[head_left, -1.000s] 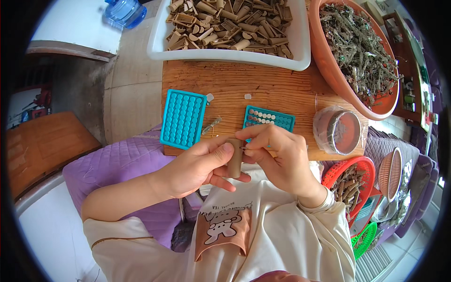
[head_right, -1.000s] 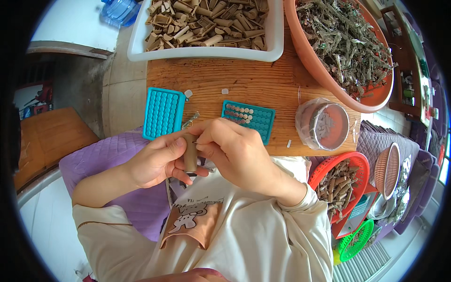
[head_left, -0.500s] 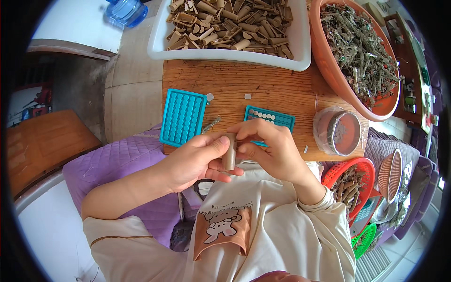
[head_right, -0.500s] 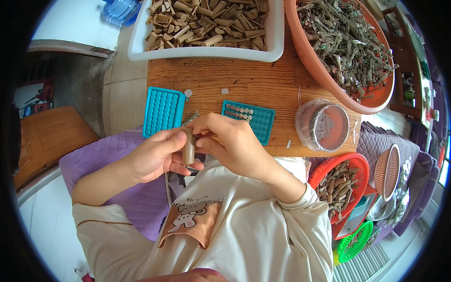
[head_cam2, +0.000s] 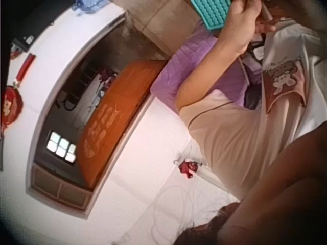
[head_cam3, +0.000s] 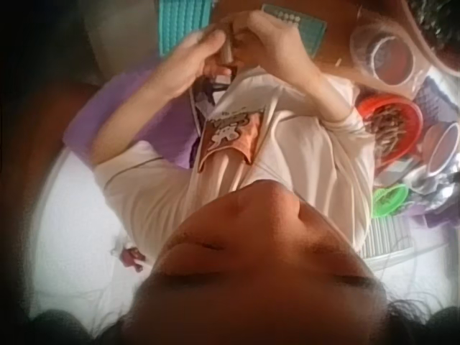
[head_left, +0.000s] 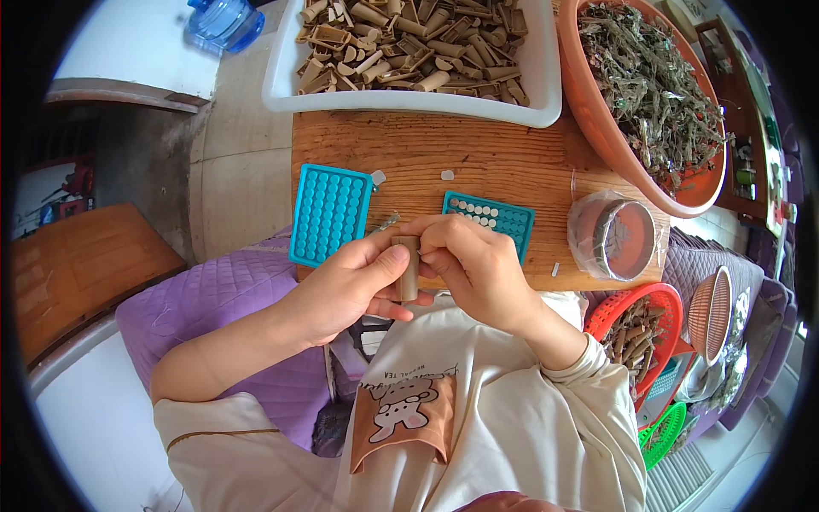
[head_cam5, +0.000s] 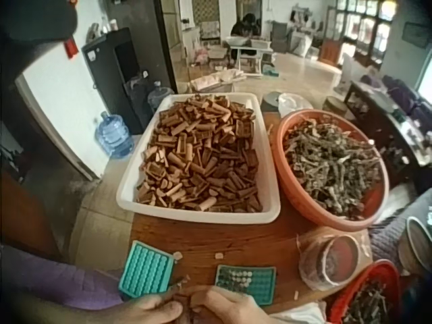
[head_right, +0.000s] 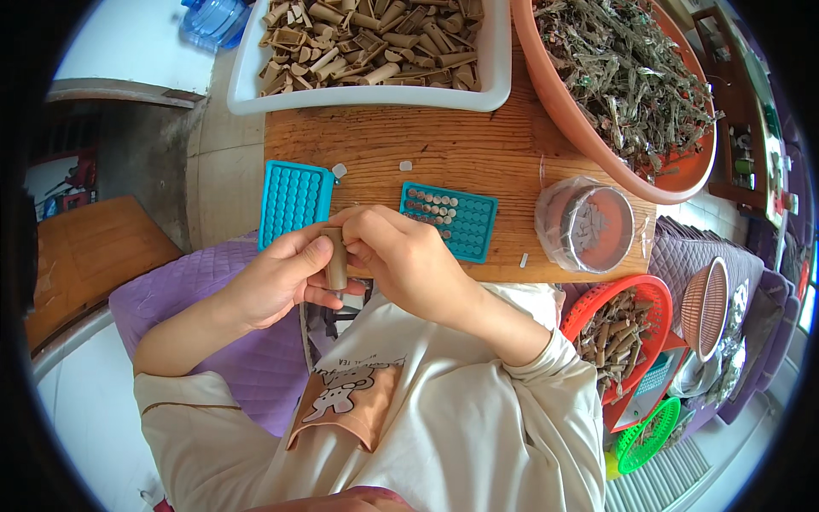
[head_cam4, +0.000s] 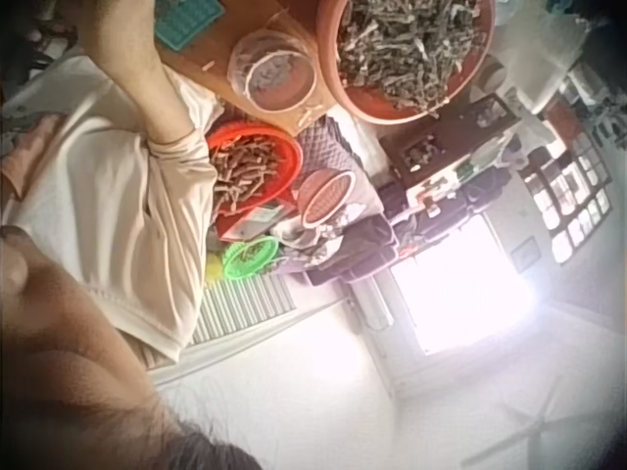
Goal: The person assembles small cylindrical wooden pieces with metal components, inserting them into a teal silicone mold. They repeatedly pick up wooden pieces from a white tray, attach metal parts, and place the assembled units into the mold's cavities.
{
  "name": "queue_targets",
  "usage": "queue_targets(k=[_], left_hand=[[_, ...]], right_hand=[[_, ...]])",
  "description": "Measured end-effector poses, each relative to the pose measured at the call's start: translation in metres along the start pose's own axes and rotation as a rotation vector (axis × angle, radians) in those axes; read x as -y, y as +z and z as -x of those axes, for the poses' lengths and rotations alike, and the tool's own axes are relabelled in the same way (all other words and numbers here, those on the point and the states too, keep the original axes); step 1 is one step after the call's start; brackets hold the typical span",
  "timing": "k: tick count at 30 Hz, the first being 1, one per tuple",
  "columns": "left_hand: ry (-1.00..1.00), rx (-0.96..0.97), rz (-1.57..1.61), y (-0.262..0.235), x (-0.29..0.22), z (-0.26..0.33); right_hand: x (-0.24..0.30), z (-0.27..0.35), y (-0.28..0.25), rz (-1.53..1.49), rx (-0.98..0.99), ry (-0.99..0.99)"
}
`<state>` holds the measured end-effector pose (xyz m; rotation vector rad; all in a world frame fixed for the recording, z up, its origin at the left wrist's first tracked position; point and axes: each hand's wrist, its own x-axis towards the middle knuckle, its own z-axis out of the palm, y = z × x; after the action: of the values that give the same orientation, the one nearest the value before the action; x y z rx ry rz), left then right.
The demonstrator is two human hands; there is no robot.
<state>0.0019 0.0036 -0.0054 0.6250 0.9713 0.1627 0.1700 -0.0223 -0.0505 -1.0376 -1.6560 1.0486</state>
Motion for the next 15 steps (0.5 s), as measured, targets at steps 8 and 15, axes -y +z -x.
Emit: queue_targets(k=[8,15], left_hand=[[0.578,-0.171,-0.323,0.005,0.004,0.010],[1.278,-0.232,-1.210,-0.001,0.015,0.004]], right_hand=[[-0.019,0.011,-0.008,-0.798,0.229,0.508],[0.006,0.010,0.013,-1.298,0.350,0.531]])
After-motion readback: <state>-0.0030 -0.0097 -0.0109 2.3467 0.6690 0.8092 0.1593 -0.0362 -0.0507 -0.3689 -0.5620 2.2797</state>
